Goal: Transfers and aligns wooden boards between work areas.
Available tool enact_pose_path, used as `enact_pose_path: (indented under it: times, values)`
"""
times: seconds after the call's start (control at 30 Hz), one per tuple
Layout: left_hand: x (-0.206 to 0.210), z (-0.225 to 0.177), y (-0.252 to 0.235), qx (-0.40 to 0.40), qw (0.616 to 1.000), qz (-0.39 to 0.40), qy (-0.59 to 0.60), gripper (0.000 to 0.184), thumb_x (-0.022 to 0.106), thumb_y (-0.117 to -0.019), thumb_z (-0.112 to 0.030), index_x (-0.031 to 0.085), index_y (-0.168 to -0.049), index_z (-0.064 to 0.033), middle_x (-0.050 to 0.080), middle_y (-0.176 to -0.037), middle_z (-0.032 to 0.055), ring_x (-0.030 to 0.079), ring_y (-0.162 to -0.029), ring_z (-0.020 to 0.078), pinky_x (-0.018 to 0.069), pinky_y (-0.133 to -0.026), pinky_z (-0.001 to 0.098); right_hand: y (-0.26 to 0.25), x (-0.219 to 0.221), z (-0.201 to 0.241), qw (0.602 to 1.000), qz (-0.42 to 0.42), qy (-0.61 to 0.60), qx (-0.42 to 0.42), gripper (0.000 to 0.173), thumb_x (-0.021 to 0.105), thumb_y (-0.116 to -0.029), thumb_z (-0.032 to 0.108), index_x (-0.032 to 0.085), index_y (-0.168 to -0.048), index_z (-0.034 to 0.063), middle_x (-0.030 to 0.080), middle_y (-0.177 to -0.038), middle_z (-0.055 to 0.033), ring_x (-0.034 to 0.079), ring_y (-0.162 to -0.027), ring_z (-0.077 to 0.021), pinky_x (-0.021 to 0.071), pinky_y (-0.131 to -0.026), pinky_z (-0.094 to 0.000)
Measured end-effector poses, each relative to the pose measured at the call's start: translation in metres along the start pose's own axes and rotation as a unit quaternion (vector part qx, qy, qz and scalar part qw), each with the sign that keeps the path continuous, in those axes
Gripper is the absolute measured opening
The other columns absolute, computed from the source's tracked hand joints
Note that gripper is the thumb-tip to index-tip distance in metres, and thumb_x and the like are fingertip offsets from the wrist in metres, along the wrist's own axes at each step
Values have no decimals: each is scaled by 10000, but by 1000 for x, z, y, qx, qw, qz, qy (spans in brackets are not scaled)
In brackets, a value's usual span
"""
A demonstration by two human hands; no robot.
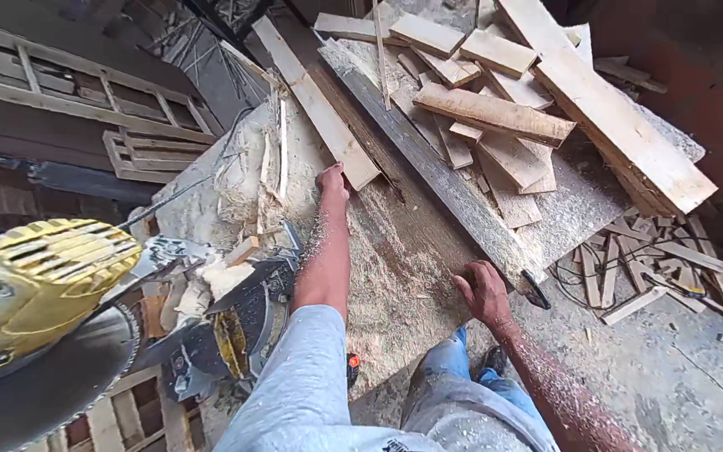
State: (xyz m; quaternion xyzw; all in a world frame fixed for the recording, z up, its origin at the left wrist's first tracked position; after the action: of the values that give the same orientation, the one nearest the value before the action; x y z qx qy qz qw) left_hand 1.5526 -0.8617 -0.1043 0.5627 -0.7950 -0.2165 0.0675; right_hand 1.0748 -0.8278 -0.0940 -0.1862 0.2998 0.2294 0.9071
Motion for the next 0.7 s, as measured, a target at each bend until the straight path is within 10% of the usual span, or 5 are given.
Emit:
enact_pose_path:
  times: [0.13,0.3,0.6,0.7]
  values:
    - [-28,-44,45,-15,989,70,130,465,667,-993,-266,536,-1377,-38,671,-1254,153,681,-1121,256,589,-929,442,3,-5,1,999,25,-15,15,463,635,-970,469,704,-1082,24,712,-1080,-173,708,-997,-288,594,-880,-451]
    - [-82,-96,217,12,959,180,220,199,517,-1031,-199,568,-1191,-93,694,-1074,104,699,-963,201,609,-794,364,5,-36,41,982,131,-110,81,558,444,-1042,517,682,-1196,36,711,-1087,-127,692,-999,-229,570,-907,-463]
    - [-133,-69,520,84,853,389,338,228,687,-962,-251,716,-1116,-87,749,-1034,98,740,-964,189,630,-864,391,90,-203,249,834,171,-511,-122,976,442,-981,715,305,-1528,-81,691,-1222,-169,725,-1026,-243,643,-879,-434]
    - [-144,-54,592,113,822,429,358,240,618,-1010,-244,714,-1144,-70,746,-1084,99,723,-1035,191,594,-951,394,133,-255,270,854,144,-470,-174,907,518,-1013,595,287,-1521,-121,675,-1220,-116,699,-1034,-107,628,-898,-320]
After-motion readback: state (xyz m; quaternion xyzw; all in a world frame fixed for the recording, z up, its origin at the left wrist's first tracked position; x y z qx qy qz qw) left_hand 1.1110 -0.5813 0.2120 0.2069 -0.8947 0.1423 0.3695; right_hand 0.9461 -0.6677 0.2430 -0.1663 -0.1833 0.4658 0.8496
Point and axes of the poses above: each hand's wrist, its own y-axis away from the middle knuckle, its own x-axis out of the palm, z = x × y, the point moved 7 cm from there along -y, towards the middle knuckle
